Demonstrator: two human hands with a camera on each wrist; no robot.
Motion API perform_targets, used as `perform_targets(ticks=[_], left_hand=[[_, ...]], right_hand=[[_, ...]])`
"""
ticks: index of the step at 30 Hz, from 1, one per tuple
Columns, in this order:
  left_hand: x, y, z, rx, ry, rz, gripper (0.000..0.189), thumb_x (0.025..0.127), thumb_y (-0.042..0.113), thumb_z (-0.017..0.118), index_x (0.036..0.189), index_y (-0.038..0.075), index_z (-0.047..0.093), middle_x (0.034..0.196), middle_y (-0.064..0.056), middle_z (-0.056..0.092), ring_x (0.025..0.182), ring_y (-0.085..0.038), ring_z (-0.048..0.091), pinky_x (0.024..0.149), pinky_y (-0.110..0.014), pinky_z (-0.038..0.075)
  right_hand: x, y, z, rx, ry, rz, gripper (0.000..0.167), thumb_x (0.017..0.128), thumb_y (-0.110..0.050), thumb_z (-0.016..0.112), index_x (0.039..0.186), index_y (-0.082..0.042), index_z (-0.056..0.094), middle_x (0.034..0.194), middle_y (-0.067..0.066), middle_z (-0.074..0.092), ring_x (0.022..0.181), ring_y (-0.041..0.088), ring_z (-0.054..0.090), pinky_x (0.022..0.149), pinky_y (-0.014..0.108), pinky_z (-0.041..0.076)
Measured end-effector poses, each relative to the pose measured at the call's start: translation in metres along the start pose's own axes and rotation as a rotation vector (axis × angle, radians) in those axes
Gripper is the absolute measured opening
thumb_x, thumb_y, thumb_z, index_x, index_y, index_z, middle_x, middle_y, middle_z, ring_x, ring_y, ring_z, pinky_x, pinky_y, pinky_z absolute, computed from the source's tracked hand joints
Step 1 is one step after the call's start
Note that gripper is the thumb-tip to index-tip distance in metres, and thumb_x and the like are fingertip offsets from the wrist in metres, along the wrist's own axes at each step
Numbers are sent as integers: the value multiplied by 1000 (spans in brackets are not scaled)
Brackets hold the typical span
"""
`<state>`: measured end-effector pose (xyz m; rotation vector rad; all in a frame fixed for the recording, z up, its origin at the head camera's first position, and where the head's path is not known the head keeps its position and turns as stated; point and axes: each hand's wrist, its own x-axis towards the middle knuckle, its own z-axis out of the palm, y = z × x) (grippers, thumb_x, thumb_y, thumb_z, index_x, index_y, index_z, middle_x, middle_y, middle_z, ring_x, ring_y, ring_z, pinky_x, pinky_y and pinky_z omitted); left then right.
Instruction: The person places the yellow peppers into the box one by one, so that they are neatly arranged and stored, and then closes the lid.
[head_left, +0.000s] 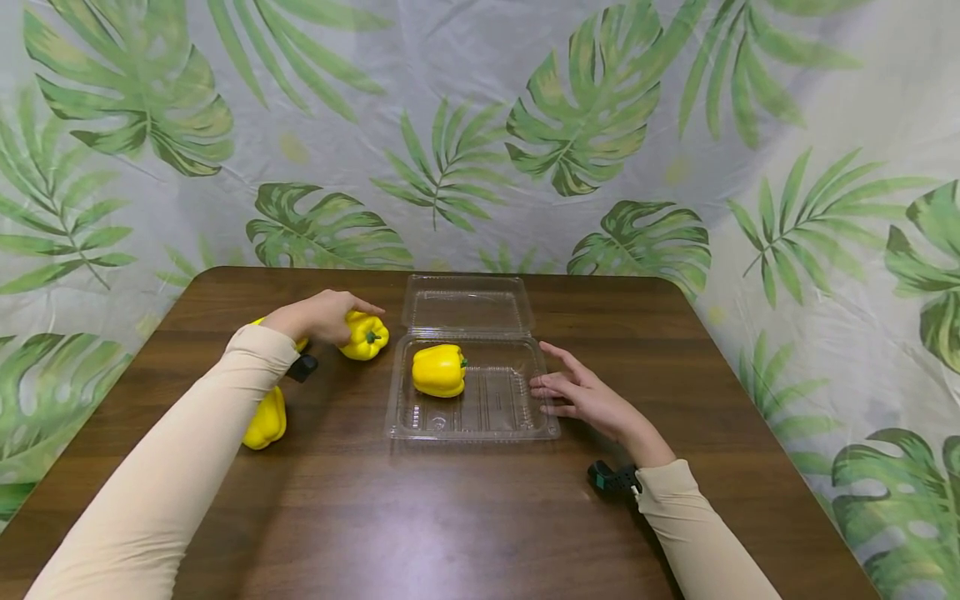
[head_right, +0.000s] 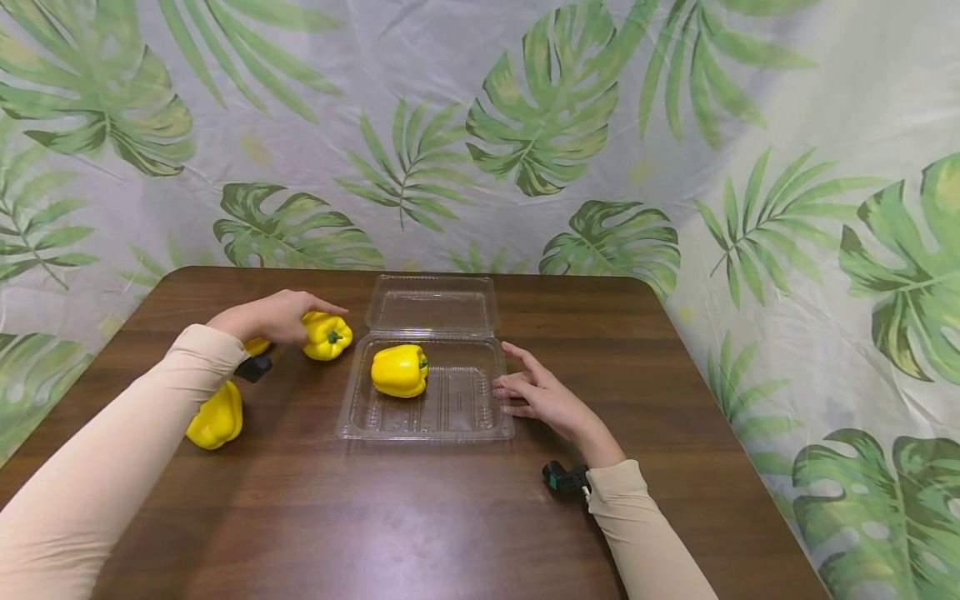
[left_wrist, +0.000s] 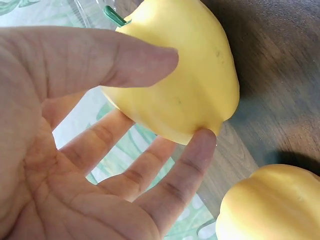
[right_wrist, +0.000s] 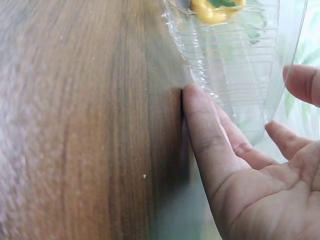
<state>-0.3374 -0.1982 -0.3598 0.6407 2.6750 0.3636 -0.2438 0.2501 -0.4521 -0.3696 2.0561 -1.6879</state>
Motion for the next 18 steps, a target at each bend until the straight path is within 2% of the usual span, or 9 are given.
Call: perform_targets(ticks=[6,10,15,18], left_hand=[[-3,-3,0,-20,-11,-13,83,80,-8,66,159,16,54,153,-35,54,90,-29,50,71,-31,42],[-5,-5,1,-8,-9,-6,84,81,-7,69,160,16,52,156,-35,52,95,-31,52,72,-33,42],[-10,-8,3,11,12,15,82,85,-2,74,162,15,50,158,-34,50,122,-41,57,91,-46,48],[-13,-9,4,-1,23,14,80,89,3,76,162,16,49,158,-34,51,140,-49,52,107,-56,48]], right_hand=[[0,1,0,-2,1,0,71,116,-25,48,175,-25,7,160,38,44,150,50,46,106,36,58],[-1,1,0,-2,5,3,71,116,-26,48,174,-25,8,160,37,44,150,49,47,106,37,58],[0,2,0,-8,12,8,71,116,-28,50,174,-26,9,159,36,46,149,47,49,105,36,58],[1,2,0,-10,13,11,71,116,-28,50,174,-26,9,159,36,46,149,46,50,105,35,59]])
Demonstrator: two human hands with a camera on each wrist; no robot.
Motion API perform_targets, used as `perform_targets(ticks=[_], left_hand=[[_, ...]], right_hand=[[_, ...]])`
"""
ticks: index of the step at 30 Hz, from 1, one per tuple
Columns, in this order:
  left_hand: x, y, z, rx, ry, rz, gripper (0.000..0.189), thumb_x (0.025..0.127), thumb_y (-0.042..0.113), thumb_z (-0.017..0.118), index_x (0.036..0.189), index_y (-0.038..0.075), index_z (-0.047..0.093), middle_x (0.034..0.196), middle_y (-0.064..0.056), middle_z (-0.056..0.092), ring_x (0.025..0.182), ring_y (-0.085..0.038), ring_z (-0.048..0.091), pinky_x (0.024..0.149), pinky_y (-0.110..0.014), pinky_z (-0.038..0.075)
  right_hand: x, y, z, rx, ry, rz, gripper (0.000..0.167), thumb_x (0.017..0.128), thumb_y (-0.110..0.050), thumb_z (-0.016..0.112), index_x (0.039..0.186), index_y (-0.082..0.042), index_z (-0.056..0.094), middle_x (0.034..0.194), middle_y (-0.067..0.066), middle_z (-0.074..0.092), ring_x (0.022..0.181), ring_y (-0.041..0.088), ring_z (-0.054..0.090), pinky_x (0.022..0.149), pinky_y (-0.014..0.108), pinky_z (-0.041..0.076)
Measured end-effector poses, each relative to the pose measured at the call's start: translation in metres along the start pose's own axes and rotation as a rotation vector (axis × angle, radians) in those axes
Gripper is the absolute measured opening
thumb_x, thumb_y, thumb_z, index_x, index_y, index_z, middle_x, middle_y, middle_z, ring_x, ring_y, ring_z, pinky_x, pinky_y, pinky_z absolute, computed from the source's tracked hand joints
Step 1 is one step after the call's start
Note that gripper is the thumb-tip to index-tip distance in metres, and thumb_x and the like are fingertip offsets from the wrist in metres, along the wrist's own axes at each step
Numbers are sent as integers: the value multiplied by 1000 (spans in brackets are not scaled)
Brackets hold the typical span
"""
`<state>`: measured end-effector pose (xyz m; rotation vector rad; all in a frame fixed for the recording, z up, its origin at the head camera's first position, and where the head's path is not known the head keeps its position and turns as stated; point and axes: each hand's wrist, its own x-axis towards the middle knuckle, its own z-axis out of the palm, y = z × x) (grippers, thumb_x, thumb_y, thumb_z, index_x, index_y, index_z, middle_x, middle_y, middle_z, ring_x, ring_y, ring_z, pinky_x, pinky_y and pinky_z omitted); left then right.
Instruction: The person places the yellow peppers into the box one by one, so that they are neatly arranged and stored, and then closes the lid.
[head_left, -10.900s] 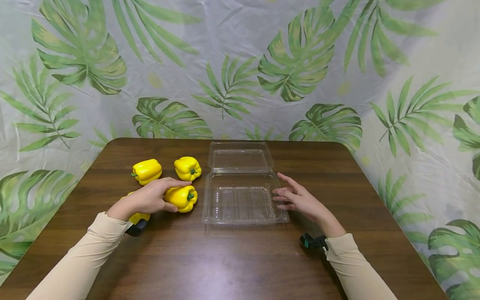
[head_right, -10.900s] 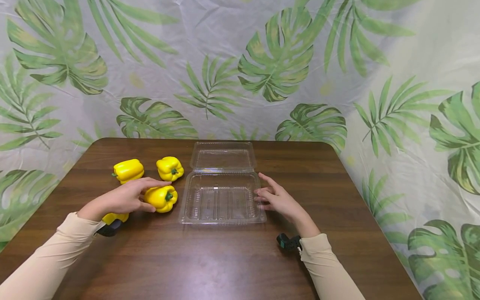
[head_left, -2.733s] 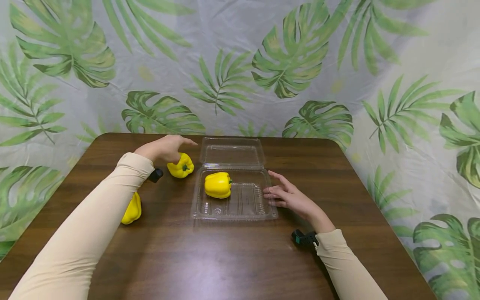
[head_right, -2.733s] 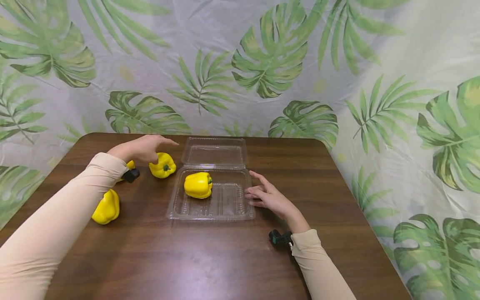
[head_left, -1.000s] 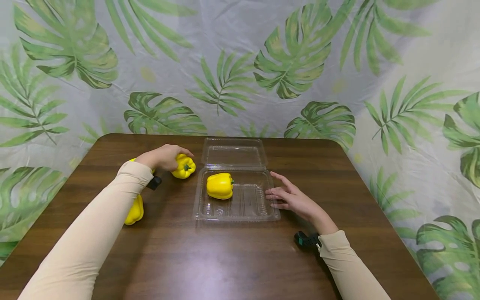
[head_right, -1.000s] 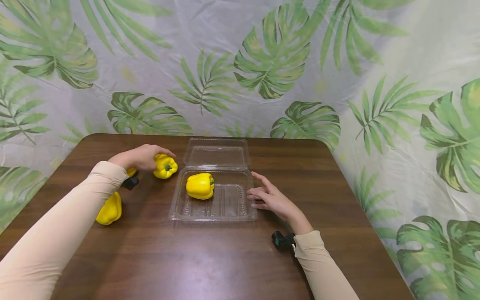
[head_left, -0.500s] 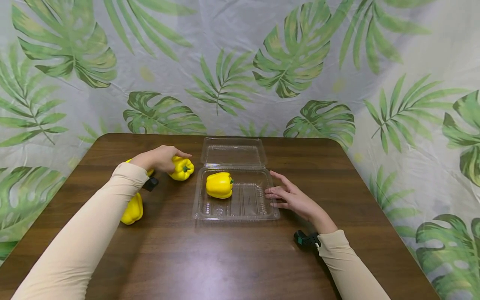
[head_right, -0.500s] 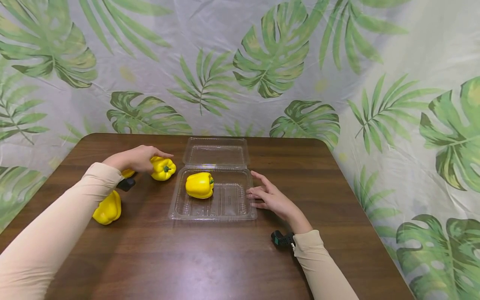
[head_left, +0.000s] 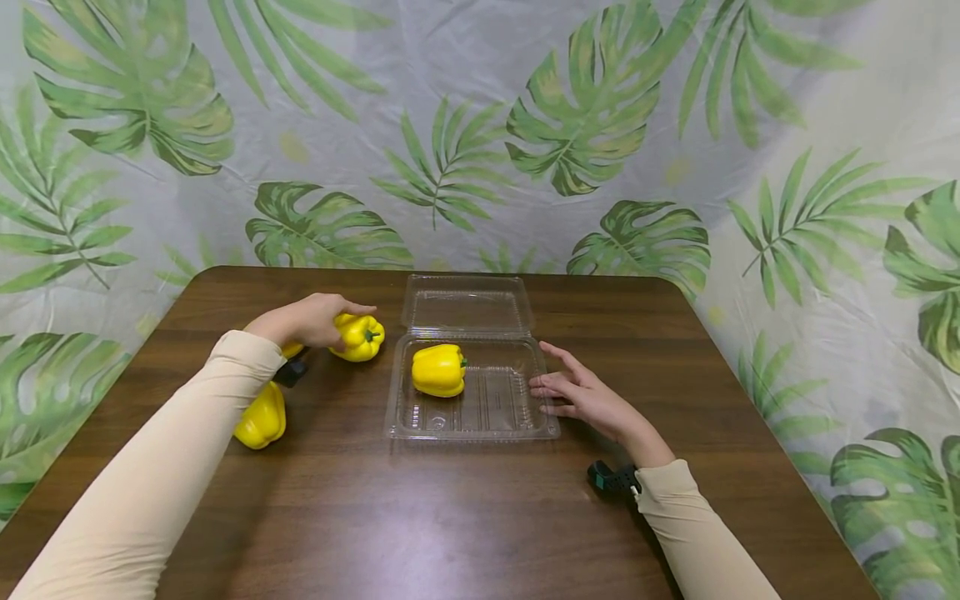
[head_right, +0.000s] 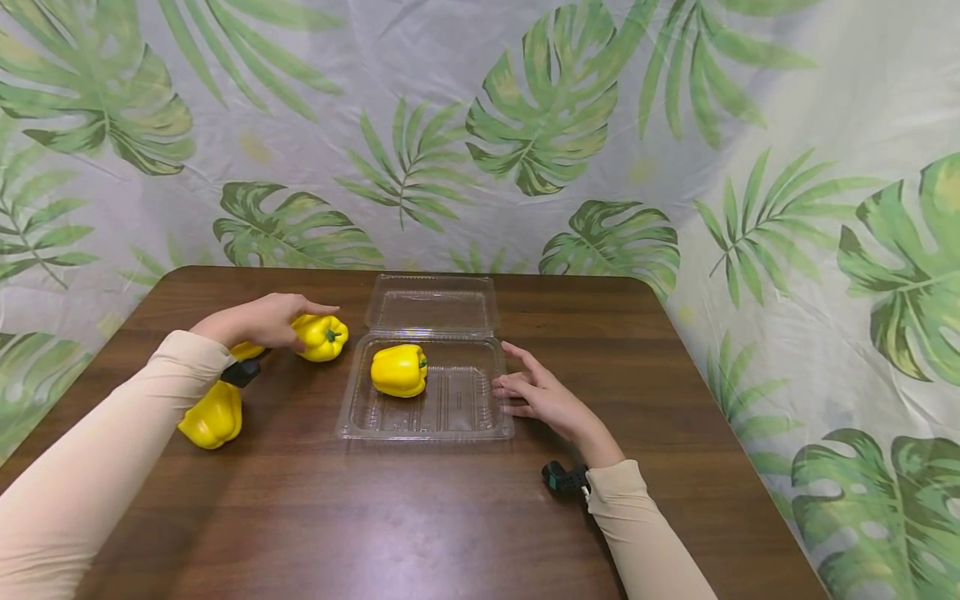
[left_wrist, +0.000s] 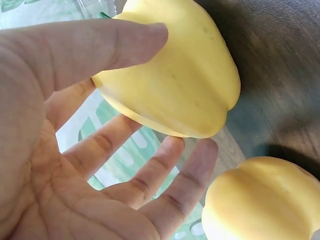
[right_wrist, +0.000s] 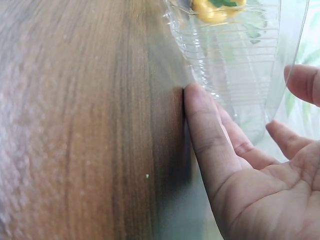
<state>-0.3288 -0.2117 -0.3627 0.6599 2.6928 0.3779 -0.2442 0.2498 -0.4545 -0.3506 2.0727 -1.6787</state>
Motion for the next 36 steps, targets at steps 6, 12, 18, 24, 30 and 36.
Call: perform_targets(ticks=[6,12,18,24,30,36], left_hand=[[-4,-2,2,-6,23,11,78,94,13,80,164,15,46,158,-33,51,147,-55,45,118,-65,42],[-6,-8,7,-47,65,-16,80,96,20,82,165,8,42,161,-33,47,148,-55,44,119,-66,41],[-6,-13,12,-67,127,16,74,94,16,83,159,5,50,156,-34,53,143,-55,50,116,-67,43],[-8,-14,16,-81,151,19,73,95,18,83,159,7,50,155,-34,53,141,-56,51,115,-69,43],[-7,-18,21,-93,175,29,74,95,20,83,160,9,50,152,-35,56,137,-55,54,113,-69,45],[-8,-19,24,-105,200,41,72,96,19,82,160,9,49,154,-33,55,139,-55,53,115,-69,43]], right_hand=[[-1,-1,0,-4,-1,0,71,116,-28,50,174,-27,10,159,35,46,150,47,49,106,37,59],[0,0,1,1,-1,8,70,116,-28,50,174,-30,11,160,33,47,150,46,49,107,39,58],[0,0,0,-19,-6,-5,70,116,-31,49,174,-30,9,161,33,46,150,47,49,108,42,58],[-1,1,-1,-28,-8,-23,71,116,-31,48,174,-27,8,160,35,46,149,49,49,105,39,59],[-2,3,-1,-21,-2,-32,70,117,-29,47,175,-25,7,158,37,46,148,50,48,104,38,59],[-2,2,1,-15,9,-42,69,117,-28,47,174,-24,8,158,37,47,148,50,49,105,40,59]])
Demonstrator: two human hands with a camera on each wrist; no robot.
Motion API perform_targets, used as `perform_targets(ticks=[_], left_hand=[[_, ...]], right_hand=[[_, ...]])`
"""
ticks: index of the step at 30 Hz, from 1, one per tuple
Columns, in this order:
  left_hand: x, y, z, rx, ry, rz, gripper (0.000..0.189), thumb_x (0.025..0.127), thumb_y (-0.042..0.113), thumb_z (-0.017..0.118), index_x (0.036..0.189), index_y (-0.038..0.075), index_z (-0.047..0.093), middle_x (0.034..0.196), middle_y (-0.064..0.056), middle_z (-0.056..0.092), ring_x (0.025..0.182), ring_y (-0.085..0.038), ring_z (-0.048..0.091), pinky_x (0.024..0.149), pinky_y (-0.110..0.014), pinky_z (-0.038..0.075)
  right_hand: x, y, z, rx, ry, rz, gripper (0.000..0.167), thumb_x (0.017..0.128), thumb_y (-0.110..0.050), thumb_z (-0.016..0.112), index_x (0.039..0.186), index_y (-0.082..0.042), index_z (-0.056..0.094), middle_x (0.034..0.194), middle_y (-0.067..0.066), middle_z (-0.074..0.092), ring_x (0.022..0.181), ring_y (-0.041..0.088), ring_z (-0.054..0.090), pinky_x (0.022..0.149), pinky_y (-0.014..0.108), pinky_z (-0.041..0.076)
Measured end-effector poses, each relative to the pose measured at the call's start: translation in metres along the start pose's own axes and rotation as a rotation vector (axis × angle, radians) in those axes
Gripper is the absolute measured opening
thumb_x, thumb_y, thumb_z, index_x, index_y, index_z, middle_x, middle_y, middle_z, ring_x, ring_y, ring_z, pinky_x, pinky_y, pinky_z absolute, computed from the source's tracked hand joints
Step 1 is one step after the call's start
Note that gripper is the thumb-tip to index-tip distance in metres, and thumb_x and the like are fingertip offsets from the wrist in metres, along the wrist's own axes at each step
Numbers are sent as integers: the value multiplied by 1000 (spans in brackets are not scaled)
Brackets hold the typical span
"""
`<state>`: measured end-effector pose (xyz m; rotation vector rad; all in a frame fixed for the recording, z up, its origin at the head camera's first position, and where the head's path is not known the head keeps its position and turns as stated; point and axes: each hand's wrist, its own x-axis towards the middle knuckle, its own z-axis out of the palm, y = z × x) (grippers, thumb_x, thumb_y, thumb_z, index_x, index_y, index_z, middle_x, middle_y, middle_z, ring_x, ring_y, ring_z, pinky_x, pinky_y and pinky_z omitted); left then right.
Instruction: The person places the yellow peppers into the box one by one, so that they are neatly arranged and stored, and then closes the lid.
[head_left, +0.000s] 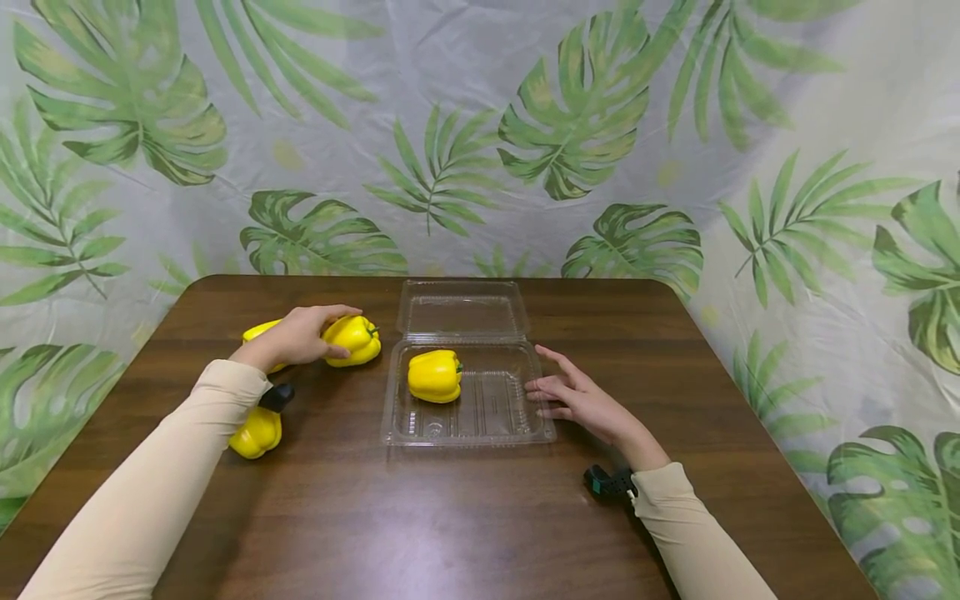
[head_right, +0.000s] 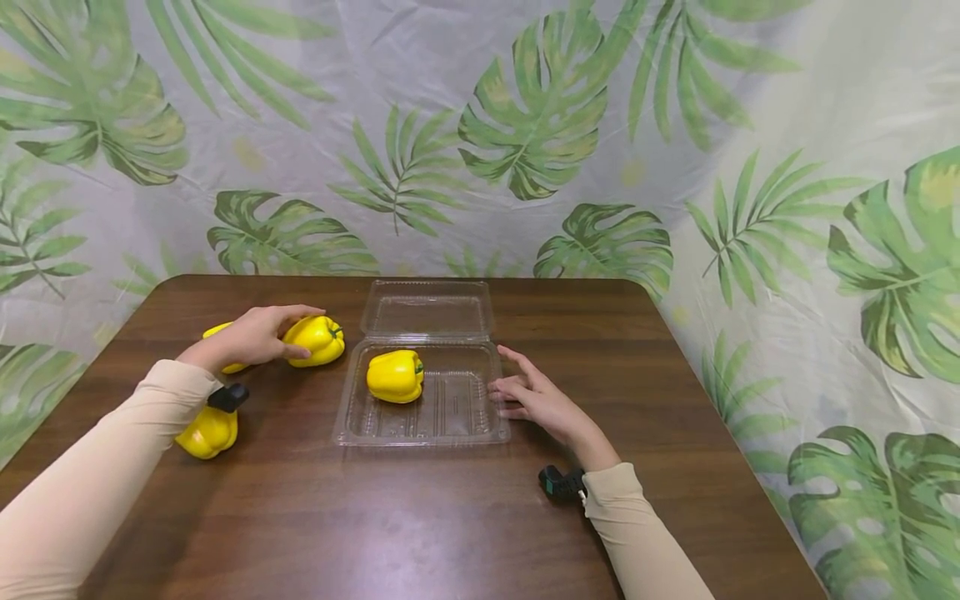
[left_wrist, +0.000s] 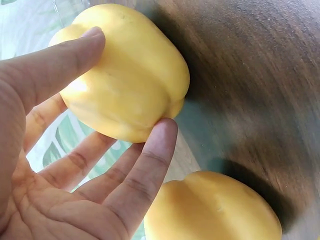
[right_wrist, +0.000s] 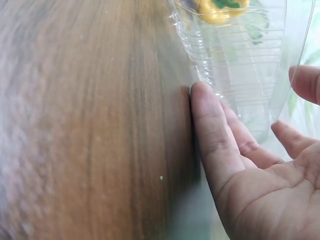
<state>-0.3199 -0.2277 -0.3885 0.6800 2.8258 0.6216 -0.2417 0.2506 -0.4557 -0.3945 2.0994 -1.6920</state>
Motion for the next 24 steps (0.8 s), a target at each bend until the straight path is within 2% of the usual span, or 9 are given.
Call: perform_targets(ticks=[5,11,17,24], left_hand=[[1,1,1,4,16,22,71,96,19,81,160,9,50,152,-32,57,138,-55,54,114,-69,44],[4,8,-6,14,49,61,71,96,20,82,159,9,51,150,-30,60,135,-52,57,112,-68,46],[5,18,-14,-33,73,53,72,97,25,82,160,11,50,149,-29,60,134,-48,58,110,-66,47],[8,27,-19,-54,97,62,73,98,31,81,162,15,49,154,-27,56,139,-49,56,111,-67,47]], right_hand=[[1,4,2,11,14,-16,68,117,-26,47,174,-26,10,156,36,48,146,49,52,108,42,57],[2,5,4,7,37,-40,67,117,-24,45,174,-22,10,155,36,47,145,50,53,108,42,57],[1,3,5,24,44,-48,67,117,-22,44,174,-19,8,156,38,46,145,53,51,109,42,57],[1,5,6,3,54,-41,66,117,-26,45,174,-23,12,155,35,47,145,50,52,112,46,55]])
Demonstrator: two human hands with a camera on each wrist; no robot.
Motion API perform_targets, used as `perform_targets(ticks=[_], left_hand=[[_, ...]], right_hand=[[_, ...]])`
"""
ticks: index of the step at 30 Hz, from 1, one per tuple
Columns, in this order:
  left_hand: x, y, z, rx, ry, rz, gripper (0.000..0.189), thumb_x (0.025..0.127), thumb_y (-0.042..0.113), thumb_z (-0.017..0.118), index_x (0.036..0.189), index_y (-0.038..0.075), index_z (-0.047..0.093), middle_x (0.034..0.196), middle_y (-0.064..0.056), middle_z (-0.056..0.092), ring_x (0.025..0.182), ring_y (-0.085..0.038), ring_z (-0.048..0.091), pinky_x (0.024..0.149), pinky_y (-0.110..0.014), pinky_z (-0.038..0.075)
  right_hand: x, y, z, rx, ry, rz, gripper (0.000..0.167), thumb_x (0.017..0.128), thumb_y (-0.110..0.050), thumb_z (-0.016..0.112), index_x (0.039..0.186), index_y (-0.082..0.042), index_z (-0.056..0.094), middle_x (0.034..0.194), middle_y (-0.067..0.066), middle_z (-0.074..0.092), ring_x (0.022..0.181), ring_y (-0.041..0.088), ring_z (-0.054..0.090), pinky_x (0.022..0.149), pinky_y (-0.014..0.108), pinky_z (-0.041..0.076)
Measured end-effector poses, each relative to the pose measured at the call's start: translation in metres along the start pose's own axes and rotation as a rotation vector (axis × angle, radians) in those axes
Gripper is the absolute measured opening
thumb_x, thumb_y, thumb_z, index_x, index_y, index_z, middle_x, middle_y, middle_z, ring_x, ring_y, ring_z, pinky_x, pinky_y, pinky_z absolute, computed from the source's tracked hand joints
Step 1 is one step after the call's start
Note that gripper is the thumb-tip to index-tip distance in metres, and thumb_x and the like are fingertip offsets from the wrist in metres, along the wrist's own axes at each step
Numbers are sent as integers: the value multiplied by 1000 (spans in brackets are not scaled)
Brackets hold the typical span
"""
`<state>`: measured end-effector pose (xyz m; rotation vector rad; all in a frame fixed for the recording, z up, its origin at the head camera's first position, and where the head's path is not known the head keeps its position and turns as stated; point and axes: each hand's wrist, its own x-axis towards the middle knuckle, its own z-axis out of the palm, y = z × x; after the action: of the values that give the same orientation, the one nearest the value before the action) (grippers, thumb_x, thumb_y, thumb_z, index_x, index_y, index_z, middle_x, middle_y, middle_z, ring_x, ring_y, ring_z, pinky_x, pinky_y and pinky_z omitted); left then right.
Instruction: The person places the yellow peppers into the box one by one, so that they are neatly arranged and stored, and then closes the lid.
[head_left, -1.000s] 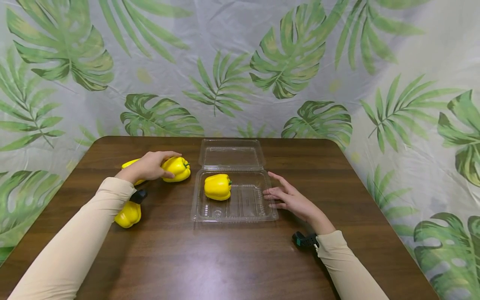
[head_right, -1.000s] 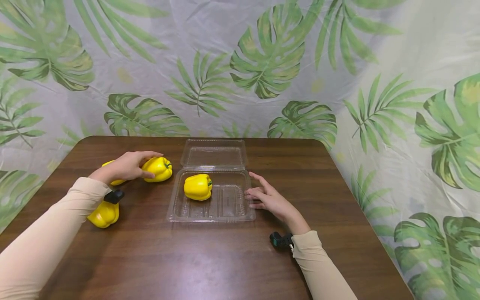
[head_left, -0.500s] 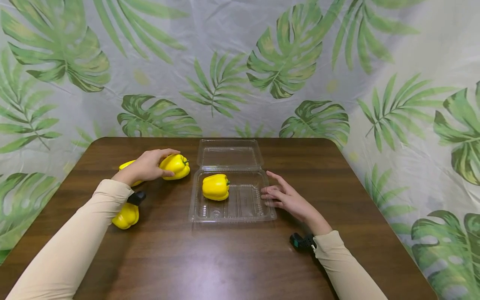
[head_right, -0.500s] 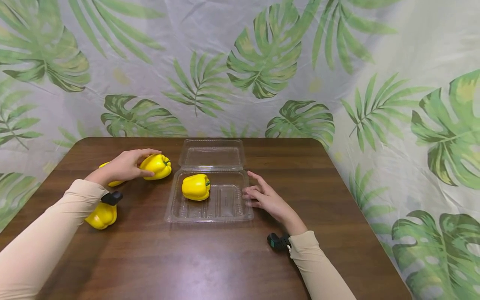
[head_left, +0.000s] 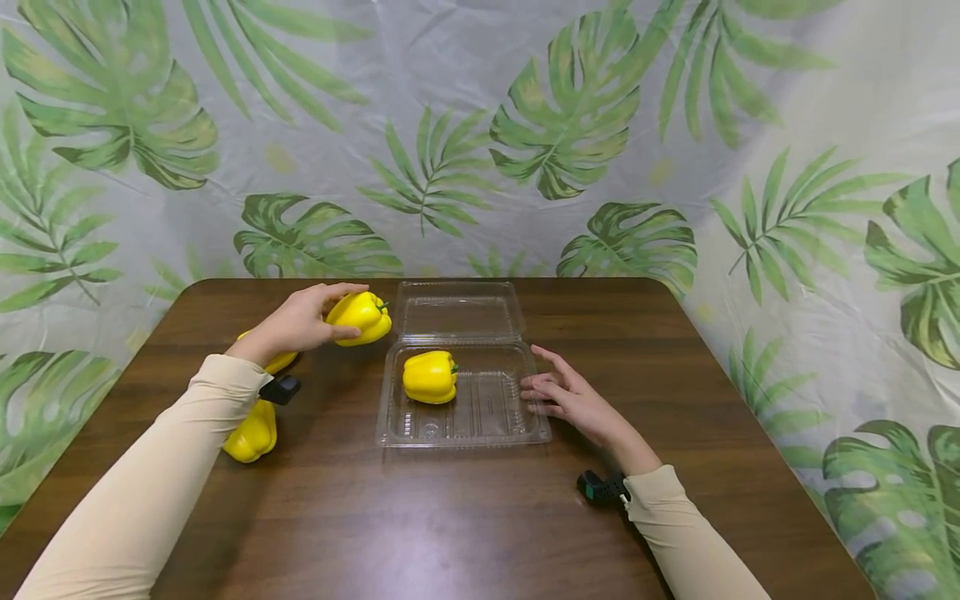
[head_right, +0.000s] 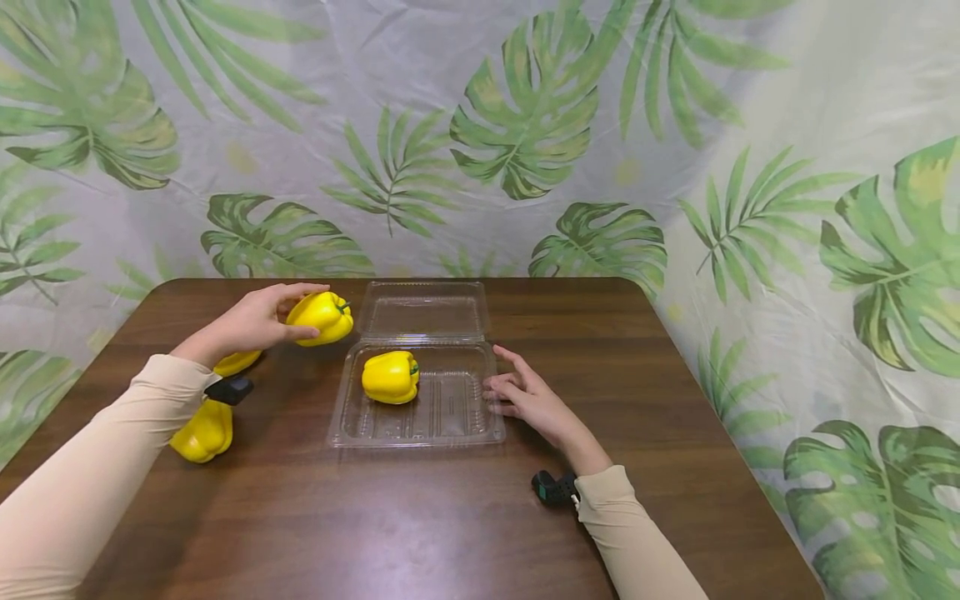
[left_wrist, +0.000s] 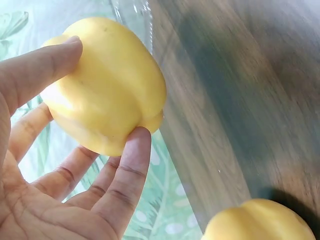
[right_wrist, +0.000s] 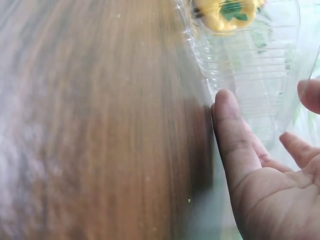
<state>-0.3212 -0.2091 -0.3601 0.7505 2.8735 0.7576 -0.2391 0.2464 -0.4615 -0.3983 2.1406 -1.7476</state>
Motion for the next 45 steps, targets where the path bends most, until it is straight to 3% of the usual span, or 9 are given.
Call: perform_targets(ticks=[12,22,31,38,45], left_hand=[[6,19,2,-99,0,-17,76,98,32,81,165,21,45,152,-24,59,132,-44,63,106,-62,52],[15,46,8,-106,13,60,72,96,30,83,160,21,52,144,-21,64,127,-42,67,101,-58,56],[21,70,15,-118,-10,86,75,95,29,85,161,23,51,146,-18,62,130,-40,64,103,-56,56],[31,90,24,-98,-15,135,75,93,27,86,160,22,53,147,-19,61,127,-41,66,102,-55,57],[38,105,31,-98,-36,163,74,92,24,88,158,21,55,149,-17,62,124,-39,67,102,-53,57]], right_hand=[[1,1,0,-6,0,0,63,117,-22,43,173,-26,14,156,34,47,146,49,52,113,46,55],[1,2,0,1,-10,-10,63,118,-22,42,174,-22,13,156,36,46,146,51,51,113,48,54],[1,2,1,1,-10,-19,64,117,-21,44,174,-21,13,155,37,47,145,51,52,113,49,54],[0,2,-1,-3,-14,-22,65,117,-20,45,174,-20,12,155,37,47,145,49,53,109,39,57],[0,1,0,-8,-6,-12,64,117,-20,45,173,-22,14,154,36,48,144,50,53,110,43,57]])
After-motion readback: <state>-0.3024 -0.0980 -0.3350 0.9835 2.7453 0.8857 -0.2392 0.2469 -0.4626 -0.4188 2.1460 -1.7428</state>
